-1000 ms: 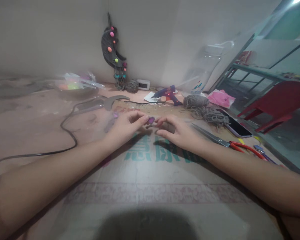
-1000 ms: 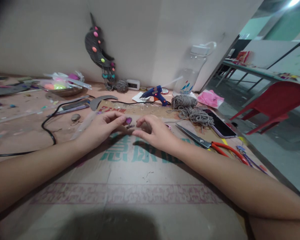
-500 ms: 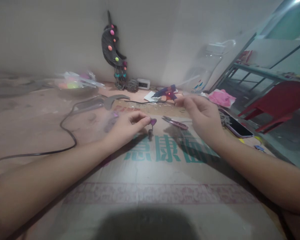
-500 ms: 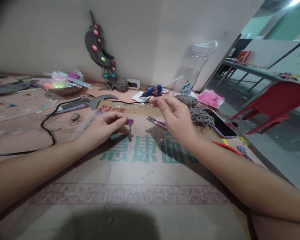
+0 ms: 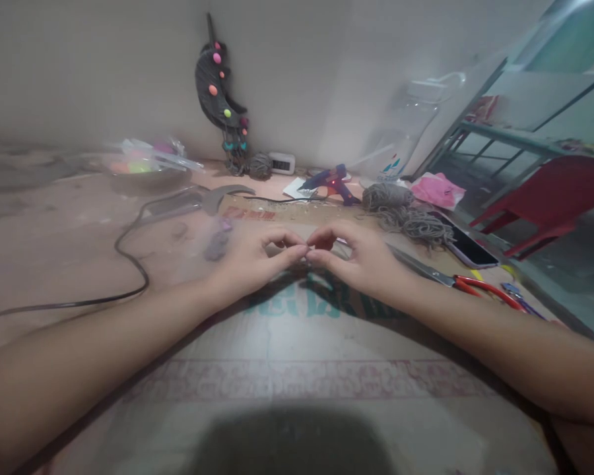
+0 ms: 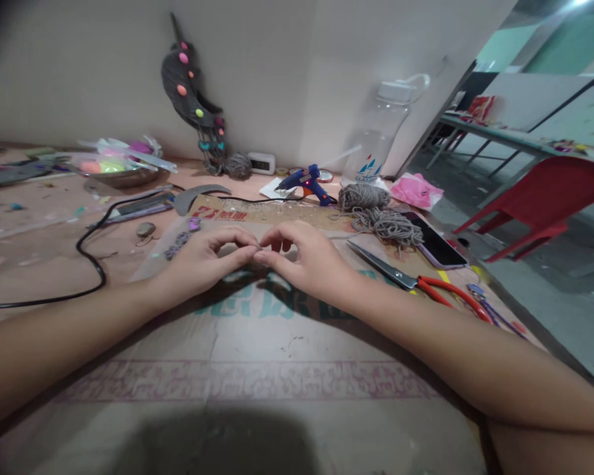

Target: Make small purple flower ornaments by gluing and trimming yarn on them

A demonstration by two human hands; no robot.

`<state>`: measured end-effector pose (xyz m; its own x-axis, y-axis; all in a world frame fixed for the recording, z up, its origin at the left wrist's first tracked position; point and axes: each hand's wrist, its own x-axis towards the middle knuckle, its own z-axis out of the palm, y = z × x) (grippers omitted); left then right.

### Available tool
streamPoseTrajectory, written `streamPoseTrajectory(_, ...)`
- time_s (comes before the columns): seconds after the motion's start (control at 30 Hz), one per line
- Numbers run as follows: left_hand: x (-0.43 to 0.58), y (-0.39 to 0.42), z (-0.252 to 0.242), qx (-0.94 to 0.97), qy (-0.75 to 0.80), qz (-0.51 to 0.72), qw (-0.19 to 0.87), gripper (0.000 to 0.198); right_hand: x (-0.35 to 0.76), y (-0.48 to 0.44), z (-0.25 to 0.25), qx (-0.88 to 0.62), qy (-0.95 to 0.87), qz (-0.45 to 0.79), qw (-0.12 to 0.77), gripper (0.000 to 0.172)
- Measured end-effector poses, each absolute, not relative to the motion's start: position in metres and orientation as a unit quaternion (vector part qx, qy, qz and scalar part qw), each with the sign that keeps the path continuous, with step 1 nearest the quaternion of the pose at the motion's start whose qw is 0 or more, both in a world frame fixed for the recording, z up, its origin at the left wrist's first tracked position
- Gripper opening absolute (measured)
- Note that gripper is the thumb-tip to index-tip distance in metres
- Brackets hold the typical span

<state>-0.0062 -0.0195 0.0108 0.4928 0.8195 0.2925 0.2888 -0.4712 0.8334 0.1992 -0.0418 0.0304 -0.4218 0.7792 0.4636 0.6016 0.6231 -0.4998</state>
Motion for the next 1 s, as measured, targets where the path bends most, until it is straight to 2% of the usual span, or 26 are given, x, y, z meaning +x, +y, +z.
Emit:
streamPoseTrajectory(0.2,-0.007,-0.019,0.009,0.767,0.360,0.350,0.400,0.029,0.197,-0.043,0.031,-0.438,-0.815,0.148,0.349,0.016)
streamPoseTrajectory(0.3,-0.007,-0.017,0.005,0.749,0.344,0.334,0.457,0.046,0.197,-0.044,0.034,-0.467,-0.781,0.169,0.378,0.018)
streamPoseTrajectory(0.4,-0.007,-0.016,0.001,0.776,0.334,0.293,0.447,0.057,0.198,-0.043,0.035,-0.479,-0.753,0.191,0.410,0.020)
streamPoseTrajectory(0.57,-0.006,-0.016,-0.001,0.804,0.341,0.272,0.404,0.039,0.198,-0.042,0.033,-0.478,-0.726,0.245,0.430,0.020)
streamPoseTrajectory(0.67,-0.006,-0.016,-0.001,0.799,0.357,0.278,0.396,0.036,0.198,-0.042,0.033,-0.474,-0.716,0.269,0.437,0.020)
streamPoseTrajectory(1.0,-0.004,-0.013,0.000,0.735,0.364,0.299,0.488,0.029,0.202,-0.037,0.031,-0.472,-0.698,0.297,0.449,0.017)
